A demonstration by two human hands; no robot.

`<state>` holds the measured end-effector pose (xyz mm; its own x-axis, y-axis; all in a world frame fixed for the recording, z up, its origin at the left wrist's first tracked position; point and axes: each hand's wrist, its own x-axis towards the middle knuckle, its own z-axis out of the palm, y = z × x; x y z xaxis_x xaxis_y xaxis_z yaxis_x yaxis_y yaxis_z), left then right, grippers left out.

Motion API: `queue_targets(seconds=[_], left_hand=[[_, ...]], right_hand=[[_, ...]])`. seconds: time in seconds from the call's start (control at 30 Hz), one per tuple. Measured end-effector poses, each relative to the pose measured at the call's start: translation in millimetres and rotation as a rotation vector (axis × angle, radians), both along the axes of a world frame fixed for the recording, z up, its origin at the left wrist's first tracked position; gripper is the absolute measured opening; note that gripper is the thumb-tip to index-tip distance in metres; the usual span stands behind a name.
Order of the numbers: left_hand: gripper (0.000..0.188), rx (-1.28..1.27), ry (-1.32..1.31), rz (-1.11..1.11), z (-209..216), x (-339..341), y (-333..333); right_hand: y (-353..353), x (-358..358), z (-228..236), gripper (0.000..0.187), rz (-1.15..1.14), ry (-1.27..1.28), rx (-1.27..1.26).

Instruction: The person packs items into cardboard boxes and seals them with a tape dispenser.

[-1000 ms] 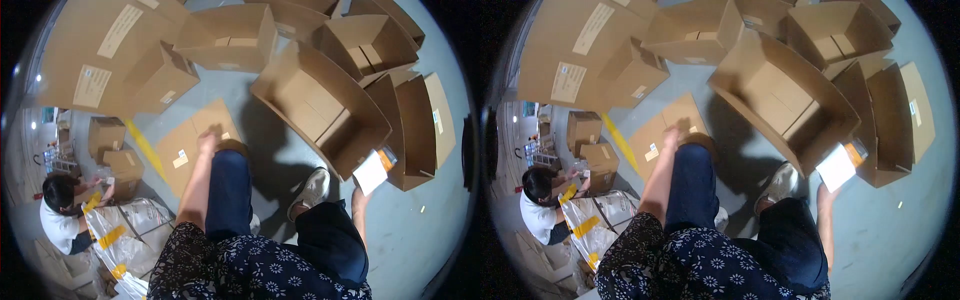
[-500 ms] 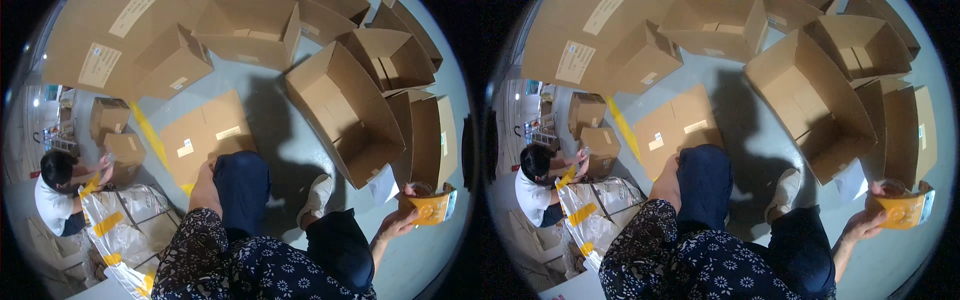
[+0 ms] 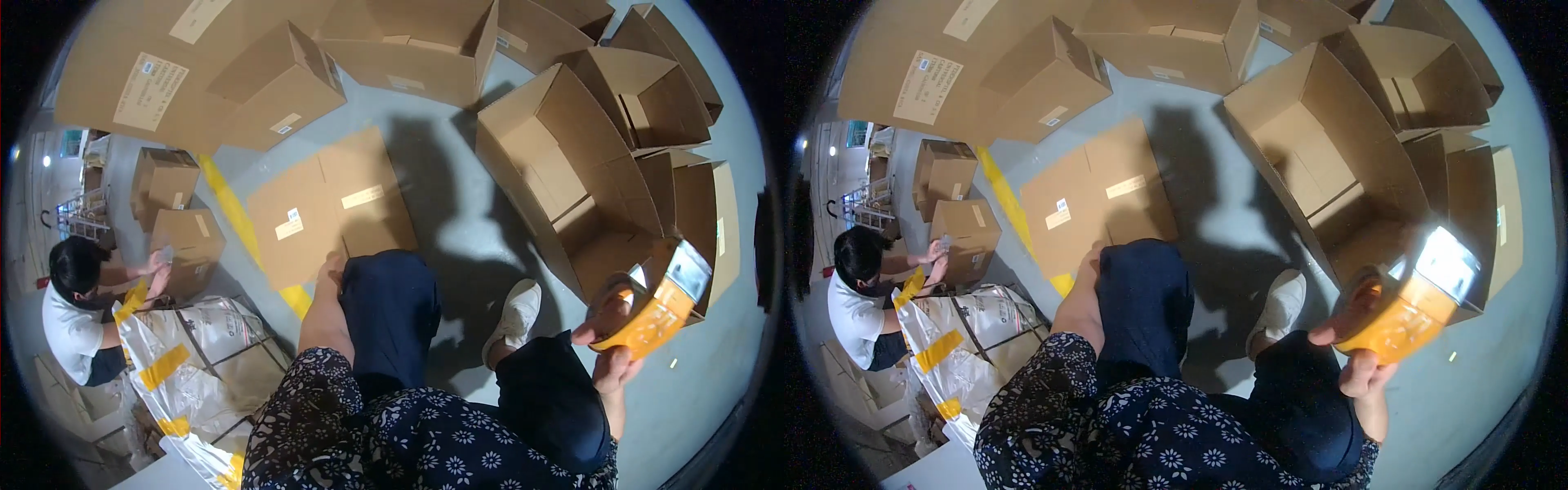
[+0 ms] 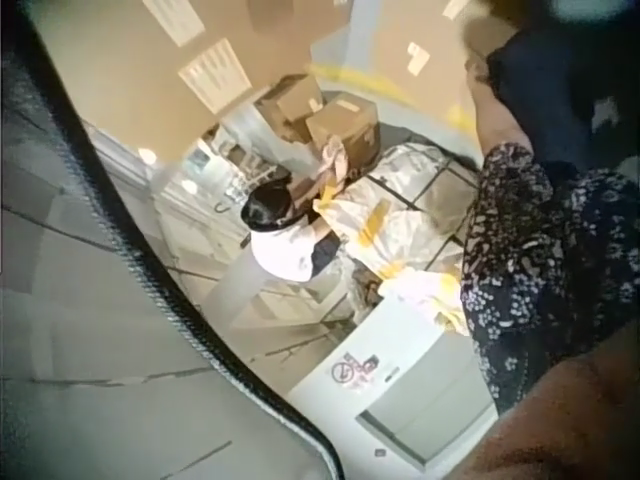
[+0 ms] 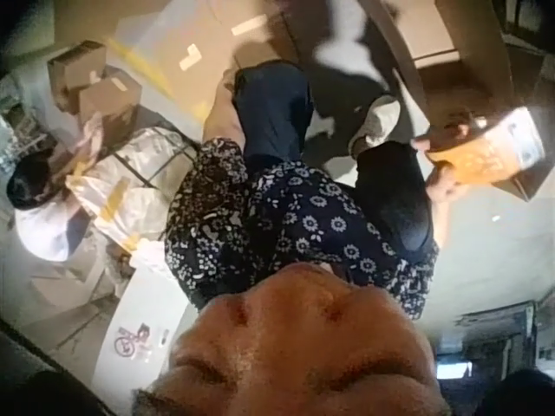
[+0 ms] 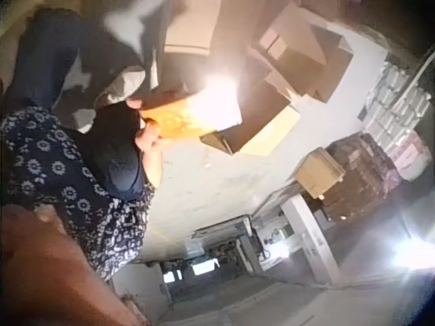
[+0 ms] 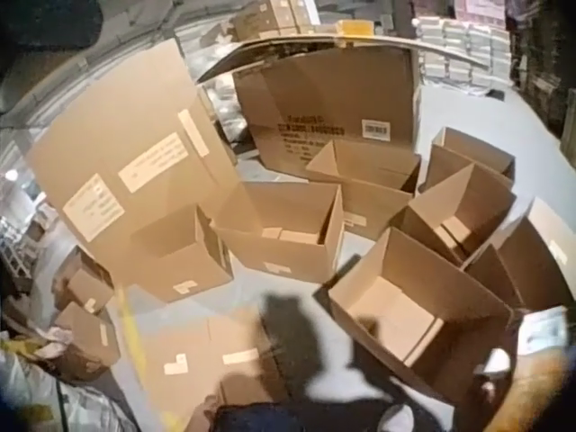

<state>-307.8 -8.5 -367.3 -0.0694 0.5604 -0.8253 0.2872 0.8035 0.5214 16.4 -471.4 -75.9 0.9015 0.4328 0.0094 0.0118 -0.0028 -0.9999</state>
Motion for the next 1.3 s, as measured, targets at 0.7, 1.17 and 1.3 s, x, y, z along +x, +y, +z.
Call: queue_targets(seconds=[0.7, 1.17, 1.3], left_hand=[[0.059, -0.264, -0.192, 0.687, 66.9, 95.1, 32.1], [0.016, 0.012, -0.998, 0.145, 55.4, 20.1, -0.4], [0.016, -0.153, -0.823, -0.028, 61.5, -28.8, -44.4]], right_hand=[[141.7, 16.5, 15.2, 0.036, 0.796, 0.463, -0.242], [186.6, 30.3, -13.5, 0.042, 0.913, 0.555, -0.357], [236.8, 44.7, -37.2, 0.041, 0.925, 0.017, -0.526]])
